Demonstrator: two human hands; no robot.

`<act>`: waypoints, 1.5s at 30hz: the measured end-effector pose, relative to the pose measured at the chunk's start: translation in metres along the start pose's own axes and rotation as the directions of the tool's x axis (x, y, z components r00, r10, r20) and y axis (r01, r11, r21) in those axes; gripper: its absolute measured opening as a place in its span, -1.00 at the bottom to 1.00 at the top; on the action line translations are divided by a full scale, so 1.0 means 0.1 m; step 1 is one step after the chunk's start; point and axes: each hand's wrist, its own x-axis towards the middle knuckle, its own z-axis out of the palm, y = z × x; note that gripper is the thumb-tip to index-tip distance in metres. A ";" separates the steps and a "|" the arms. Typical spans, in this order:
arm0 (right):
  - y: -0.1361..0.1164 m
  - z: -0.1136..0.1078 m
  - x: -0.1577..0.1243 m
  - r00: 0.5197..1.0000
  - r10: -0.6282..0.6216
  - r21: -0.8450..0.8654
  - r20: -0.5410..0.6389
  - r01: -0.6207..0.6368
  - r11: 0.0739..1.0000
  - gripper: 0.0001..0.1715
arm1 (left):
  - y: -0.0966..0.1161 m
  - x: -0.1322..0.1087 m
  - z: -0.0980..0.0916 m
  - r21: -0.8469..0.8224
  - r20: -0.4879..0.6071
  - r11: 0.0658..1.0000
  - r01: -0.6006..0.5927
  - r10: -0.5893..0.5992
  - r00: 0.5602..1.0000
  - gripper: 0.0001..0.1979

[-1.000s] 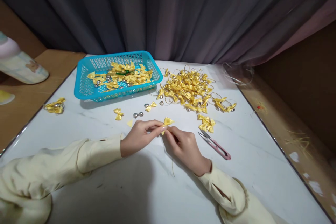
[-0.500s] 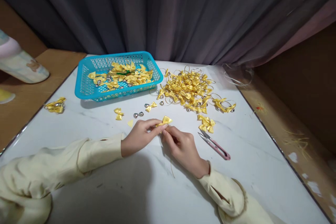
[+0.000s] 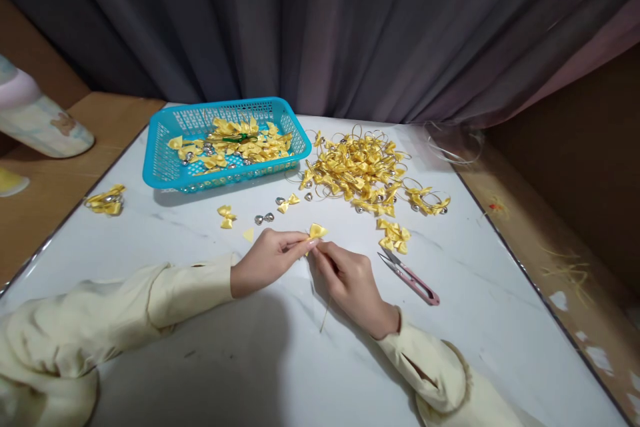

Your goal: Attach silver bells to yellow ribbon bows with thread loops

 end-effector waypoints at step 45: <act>0.05 -0.07 0.07 0.975 0.215 0.338 -0.049 -0.186 0.923 -0.70 | 0.03 -0.01 -0.02 0.004 0.103 0.998 -0.066 0.065 0.993 -0.72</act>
